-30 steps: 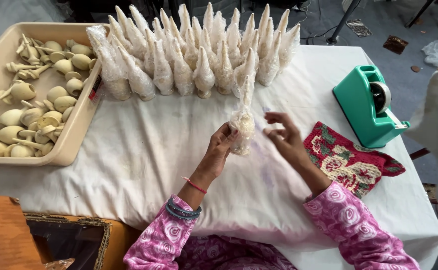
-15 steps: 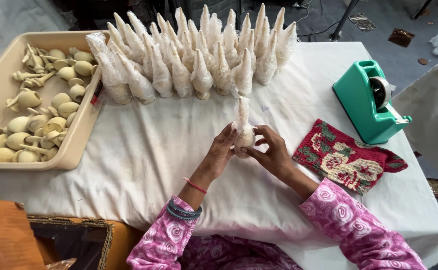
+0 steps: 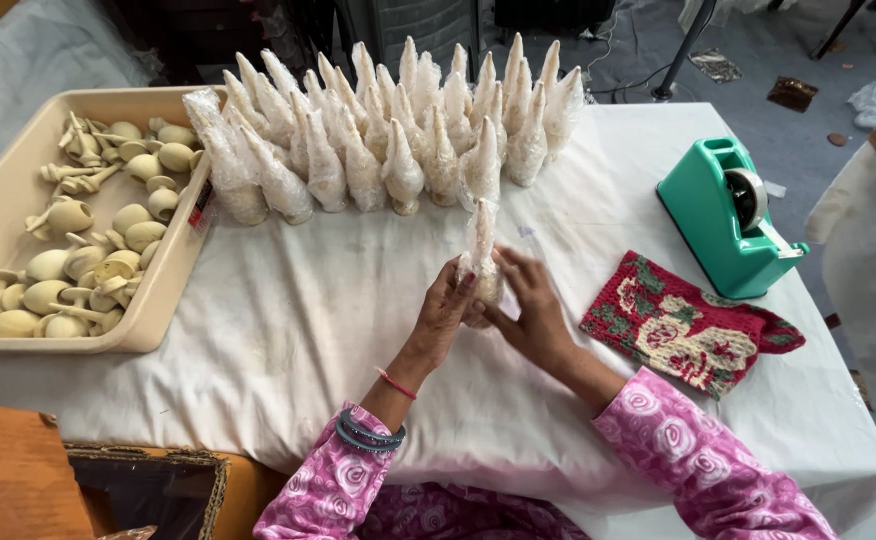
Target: The person wraps wooden figurine parts in bubble wrap, secures them with tape, and places them into a patterned cloth pouch.
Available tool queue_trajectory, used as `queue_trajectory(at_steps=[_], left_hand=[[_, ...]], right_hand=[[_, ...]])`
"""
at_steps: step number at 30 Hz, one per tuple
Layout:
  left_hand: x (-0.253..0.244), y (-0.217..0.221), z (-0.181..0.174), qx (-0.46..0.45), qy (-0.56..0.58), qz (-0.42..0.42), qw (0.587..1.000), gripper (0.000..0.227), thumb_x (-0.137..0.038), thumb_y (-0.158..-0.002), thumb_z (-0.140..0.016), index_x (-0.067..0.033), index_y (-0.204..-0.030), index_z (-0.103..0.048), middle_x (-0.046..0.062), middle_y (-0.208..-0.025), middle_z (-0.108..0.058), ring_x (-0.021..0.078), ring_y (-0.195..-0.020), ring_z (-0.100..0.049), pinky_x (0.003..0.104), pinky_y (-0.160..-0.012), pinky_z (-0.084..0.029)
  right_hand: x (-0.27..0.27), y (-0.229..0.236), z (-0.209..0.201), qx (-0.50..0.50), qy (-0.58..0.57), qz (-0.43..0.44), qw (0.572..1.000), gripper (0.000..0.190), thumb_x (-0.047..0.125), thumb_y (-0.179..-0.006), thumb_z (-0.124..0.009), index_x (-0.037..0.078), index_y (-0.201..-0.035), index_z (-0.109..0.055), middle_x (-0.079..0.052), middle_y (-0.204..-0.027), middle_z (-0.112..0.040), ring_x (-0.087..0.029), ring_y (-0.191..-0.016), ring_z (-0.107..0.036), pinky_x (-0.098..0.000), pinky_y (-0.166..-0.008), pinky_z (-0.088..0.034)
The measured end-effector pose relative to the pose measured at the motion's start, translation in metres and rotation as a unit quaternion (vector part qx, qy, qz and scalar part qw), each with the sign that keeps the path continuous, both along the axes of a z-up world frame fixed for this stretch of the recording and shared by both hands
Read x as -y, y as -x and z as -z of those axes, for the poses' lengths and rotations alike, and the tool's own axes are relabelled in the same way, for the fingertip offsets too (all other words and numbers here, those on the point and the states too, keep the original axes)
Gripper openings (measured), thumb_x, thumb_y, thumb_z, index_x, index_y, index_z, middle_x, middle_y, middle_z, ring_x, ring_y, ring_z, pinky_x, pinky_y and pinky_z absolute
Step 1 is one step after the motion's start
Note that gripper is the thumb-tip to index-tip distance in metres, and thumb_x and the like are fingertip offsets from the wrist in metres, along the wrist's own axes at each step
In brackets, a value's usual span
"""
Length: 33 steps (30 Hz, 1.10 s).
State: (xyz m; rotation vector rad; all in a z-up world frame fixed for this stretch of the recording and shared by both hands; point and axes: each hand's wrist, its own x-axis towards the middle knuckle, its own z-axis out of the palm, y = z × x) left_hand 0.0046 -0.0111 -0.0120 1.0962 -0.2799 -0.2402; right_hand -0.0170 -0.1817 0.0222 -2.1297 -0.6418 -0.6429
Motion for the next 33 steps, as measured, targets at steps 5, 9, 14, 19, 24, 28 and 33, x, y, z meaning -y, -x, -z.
queue_trajectory(at_steps=[5, 9, 14, 19, 24, 28, 33], left_hand=[[0.0, 0.002, -0.009, -0.002, -0.042, -0.027, 0.999, 0.054, -0.046, -0.099, -0.061, -0.0093, -0.138, -0.052, -0.004, -0.104, -0.062, 0.0034, -0.09, -0.059, 0.026, -0.079, -0.053], [-0.005, 0.002, -0.006, 0.012, -0.015, -0.015, 1.0, 0.053, -0.044, -0.101, -0.06, -0.0098, -0.141, -0.052, -0.002, -0.105, -0.062, 0.0065, -0.091, -0.06, 0.026, -0.078, -0.052], [-0.007, 0.002, -0.002, -0.011, -0.013, 0.038, 0.999, 0.052, -0.041, -0.106, -0.062, -0.0079, -0.145, -0.053, -0.002, -0.107, -0.057, 0.0073, -0.09, -0.053, 0.026, -0.076, -0.048], [-0.005, 0.006, -0.011, -0.016, -0.071, 0.066, 0.995, 0.057, -0.042, -0.101, -0.06, -0.0097, -0.147, -0.049, -0.002, -0.116, -0.061, 0.007, -0.102, -0.057, 0.027, -0.085, -0.049], [-0.005, 0.005, -0.009, 0.04, -0.081, 0.096, 0.991, 0.058, -0.036, -0.103, -0.06, -0.0069, -0.151, -0.043, 0.004, -0.135, -0.059, 0.013, -0.124, -0.056, 0.03, -0.105, -0.046], [-0.002, 0.005, -0.006, 0.244, -0.244, -0.023, 0.938, 0.056, -0.024, -0.103, -0.065, -0.0018, -0.151, -0.047, 0.012, -0.151, -0.053, 0.0223, -0.144, -0.046, 0.036, -0.118, -0.037], [0.02, 0.017, -0.05, 0.291, -0.292, -0.157, 0.897, 0.06, -0.022, -0.092, -0.073, -0.0002, -0.143, -0.049, 0.018, -0.139, -0.06, 0.0306, -0.123, -0.062, 0.042, -0.102, -0.048]], right_hand=[[-0.003, 0.005, -0.002, 0.058, 0.094, 0.023, 0.994, 0.07, 0.023, -0.09, -0.077, -0.007, -0.145, -0.046, -0.024, -0.137, -0.056, -0.039, -0.118, -0.058, -0.0458, -0.098, -0.05], [0.012, 0.001, -0.008, 0.051, 0.019, 0.031, 0.998, 0.045, 0.02, -0.091, -0.075, -0.002, -0.129, -0.062, -0.017, -0.124, -0.066, -0.029, -0.107, -0.068, -0.0389, -0.088, -0.055], [0.025, -0.018, -0.029, -0.036, -0.178, 0.005, 0.983, 0.032, 0.02, -0.101, -0.068, 0.001, -0.127, -0.065, -0.011, -0.121, -0.069, -0.017, -0.106, -0.069, -0.0285, -0.084, -0.056], [0.03, -0.033, -0.019, -0.157, -0.33, -0.089, 0.927, 0.034, 0.023, -0.103, -0.066, 0.001, -0.129, -0.065, -0.004, -0.114, -0.069, -0.01, -0.1, -0.065, -0.0254, -0.08, -0.054], [0.034, -0.034, 0.001, -0.197, -0.351, -0.149, 0.903, 0.024, 0.018, -0.104, -0.069, -0.002, -0.117, -0.069, -0.003, -0.1, -0.07, -0.007, -0.084, -0.06, -0.0244, -0.072, -0.051], [0.03, -0.027, 0.005, -0.186, -0.347, -0.135, 0.909, 0.018, 0.014, -0.103, -0.071, -0.002, -0.107, -0.07, -0.002, -0.098, -0.069, -0.007, -0.081, -0.061, -0.0235, -0.068, -0.051], [0.024, -0.019, -0.001, -0.15, -0.327, -0.07, 0.93, 0.017, 0.013, -0.099, -0.073, -0.002, -0.106, -0.07, -0.002, -0.097, -0.07, -0.007, -0.079, -0.064, -0.0217, -0.066, -0.054]])
